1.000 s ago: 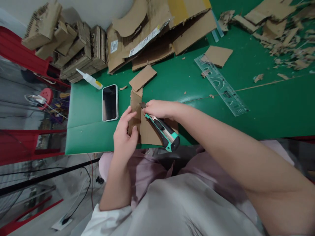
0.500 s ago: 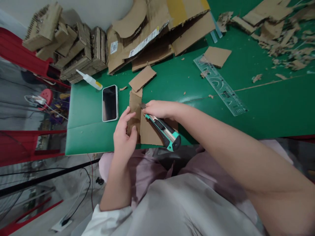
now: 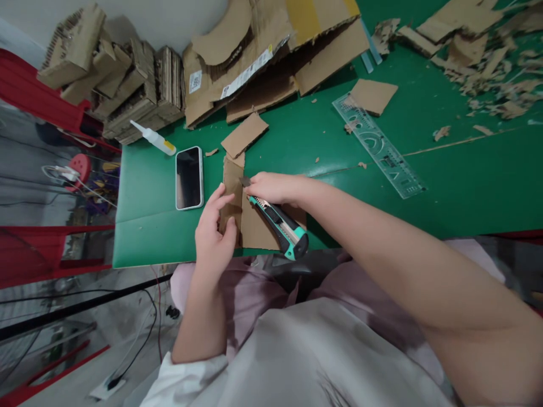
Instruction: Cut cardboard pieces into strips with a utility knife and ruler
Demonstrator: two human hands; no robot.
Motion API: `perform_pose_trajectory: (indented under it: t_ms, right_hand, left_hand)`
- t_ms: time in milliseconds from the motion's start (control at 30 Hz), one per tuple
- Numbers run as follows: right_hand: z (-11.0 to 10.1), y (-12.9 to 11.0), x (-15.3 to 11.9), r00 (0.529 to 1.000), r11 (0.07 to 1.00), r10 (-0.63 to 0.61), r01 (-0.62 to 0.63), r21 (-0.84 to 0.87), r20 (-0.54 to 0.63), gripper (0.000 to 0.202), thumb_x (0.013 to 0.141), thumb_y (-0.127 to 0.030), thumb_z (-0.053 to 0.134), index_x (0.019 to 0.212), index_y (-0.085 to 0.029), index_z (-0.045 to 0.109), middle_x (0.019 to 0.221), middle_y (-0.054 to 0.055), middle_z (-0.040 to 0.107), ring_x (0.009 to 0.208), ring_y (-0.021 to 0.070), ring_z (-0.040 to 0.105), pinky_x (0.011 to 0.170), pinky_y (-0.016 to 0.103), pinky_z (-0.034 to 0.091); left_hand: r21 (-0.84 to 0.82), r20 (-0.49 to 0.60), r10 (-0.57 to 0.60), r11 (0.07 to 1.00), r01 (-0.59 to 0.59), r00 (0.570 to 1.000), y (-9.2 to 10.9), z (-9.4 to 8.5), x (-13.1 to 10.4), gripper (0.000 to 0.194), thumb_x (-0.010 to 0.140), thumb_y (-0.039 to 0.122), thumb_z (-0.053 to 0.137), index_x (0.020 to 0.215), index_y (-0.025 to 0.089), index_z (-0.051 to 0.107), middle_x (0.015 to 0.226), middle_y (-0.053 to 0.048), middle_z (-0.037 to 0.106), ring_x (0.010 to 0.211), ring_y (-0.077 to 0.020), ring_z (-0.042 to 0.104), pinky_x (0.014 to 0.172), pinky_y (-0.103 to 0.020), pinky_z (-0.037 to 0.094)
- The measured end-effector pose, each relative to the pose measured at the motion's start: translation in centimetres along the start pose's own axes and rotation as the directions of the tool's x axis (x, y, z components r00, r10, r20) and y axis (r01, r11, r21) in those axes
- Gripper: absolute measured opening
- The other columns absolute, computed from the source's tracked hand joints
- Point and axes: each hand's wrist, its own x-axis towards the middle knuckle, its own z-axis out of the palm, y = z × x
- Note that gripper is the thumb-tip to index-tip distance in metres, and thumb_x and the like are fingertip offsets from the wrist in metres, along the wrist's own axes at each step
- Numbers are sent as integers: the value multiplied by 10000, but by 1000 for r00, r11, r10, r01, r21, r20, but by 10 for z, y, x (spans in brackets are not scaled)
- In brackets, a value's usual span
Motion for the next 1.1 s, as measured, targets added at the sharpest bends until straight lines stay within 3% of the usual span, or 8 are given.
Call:
perform_pose_trajectory:
  t_ms: [333, 633, 1100]
  right_hand:
    - [-1, -1, -2, 1000, 1000, 8, -8, -10, -2, 168, 861, -198, 458, 802, -157, 610, 622, 34, 589, 638, 132, 566, 591, 218, 419]
    - [-1, -1, -2, 1000, 1000, 23, -23, -7, 5, 177, 861, -207, 445, 797, -139, 596, 573, 15, 549, 553, 119, 530, 521, 210, 398]
    - [1, 1, 0, 999, 996, -39, 40, 74, -13, 137, 819, -189, 485, 719, -161, 575, 567, 5, 545, 547, 112, 507, 512, 208, 378]
  left_hand:
    - [-9, -23, -15, 1000, 15, 1000, -3, 0, 0, 411, 765, 72, 483, 1143, 217, 550, 1386, -62, 481, 1293, -217, 438, 1026, -390, 426]
    - [0, -12, -12, 1000, 12, 1000, -2, 0, 0, 429, 756, 56, 497, 1148, 224, 550, 1391, -54, 476, 1267, -218, 465, 1011, -380, 436]
    - [11, -4, 4, 1000, -4, 1000, -2, 0, -1, 399, 764, 77, 508, 1133, 221, 555, 1393, -63, 474, 1274, -221, 456, 956, -346, 462]
